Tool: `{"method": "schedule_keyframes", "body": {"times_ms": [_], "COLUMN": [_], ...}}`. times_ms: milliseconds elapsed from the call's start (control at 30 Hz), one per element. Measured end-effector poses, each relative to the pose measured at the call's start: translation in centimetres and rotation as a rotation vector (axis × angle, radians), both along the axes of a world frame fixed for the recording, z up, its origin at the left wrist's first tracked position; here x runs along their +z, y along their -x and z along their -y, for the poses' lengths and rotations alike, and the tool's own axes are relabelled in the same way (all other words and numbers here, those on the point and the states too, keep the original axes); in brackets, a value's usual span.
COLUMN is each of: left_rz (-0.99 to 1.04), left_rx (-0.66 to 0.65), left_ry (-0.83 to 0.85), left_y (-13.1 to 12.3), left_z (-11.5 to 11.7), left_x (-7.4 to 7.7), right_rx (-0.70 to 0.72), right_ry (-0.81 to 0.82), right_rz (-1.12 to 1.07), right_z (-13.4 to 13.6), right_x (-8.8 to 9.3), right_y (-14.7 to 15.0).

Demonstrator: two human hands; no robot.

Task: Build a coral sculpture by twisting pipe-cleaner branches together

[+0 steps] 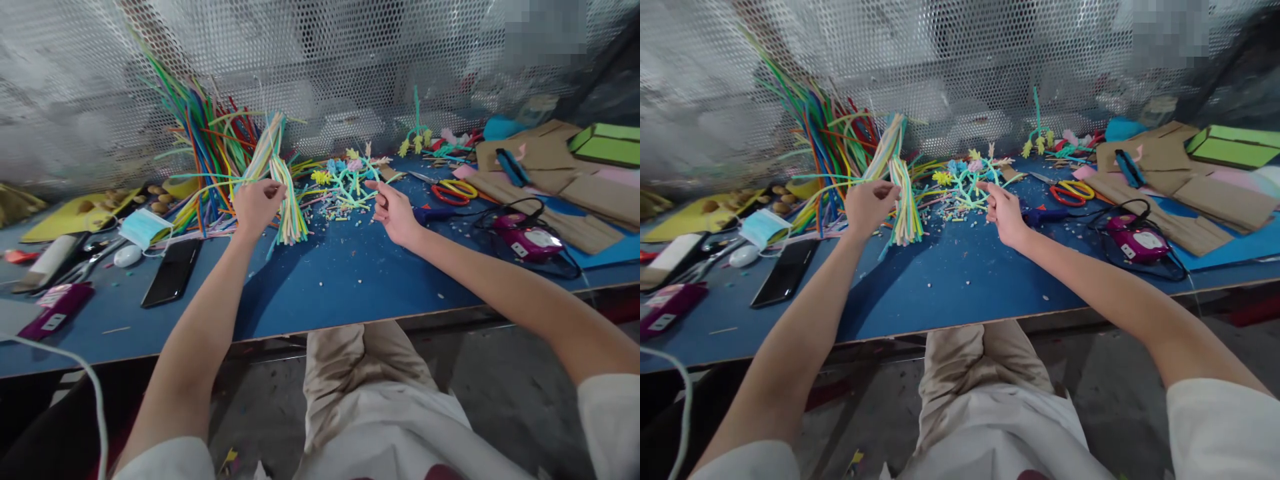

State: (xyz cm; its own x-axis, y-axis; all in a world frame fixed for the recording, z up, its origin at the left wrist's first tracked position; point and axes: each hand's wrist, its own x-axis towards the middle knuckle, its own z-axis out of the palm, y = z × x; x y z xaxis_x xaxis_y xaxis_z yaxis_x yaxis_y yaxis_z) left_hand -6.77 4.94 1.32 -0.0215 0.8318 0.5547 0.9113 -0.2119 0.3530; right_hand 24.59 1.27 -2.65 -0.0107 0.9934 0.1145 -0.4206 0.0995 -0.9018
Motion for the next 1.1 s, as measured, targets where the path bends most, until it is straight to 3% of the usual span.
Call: {"method": "schedule_keyframes", "body": {"times_ms": [100, 200, 333, 533, 767, 1100], "left_rz": [0.000, 0.008, 0.009, -0.074, -0.135, -0.221], "left_rx": [0.171, 0.248, 0.331, 0.295, 0.203, 0.050], "left_ry": [0.031, 0.076, 0.137, 0.068, 0.063, -0.044], "left_y": [2.1, 3.7, 5.4, 5.9, 4.6, 0.8], "left_z": [-0.9, -1.7, -2.2, -2.0, -1.9, -0.1], "left_x": [-0.3, -0.6, -1.1, -1.6, -1.4, 0.0], "right_rx": [0.075, 0.195, 0.225, 0.301, 0.213, 0.291], "right_ry": [0.044, 0.071, 0.041, 0.041, 0.020, -0.263], "right_rz": [-0.046, -0.065, -0.036, 0.029, 0.102, 0.526], "right_z": [0.1, 0.3, 0.5, 0.8, 0.9, 1.6], "right_x": [0.2, 0.4, 0.1, -0.4, -0.4, -0.7], "right_y": [-0.2, -0.2, 0.1, 0.6, 1.1, 1.4]}}
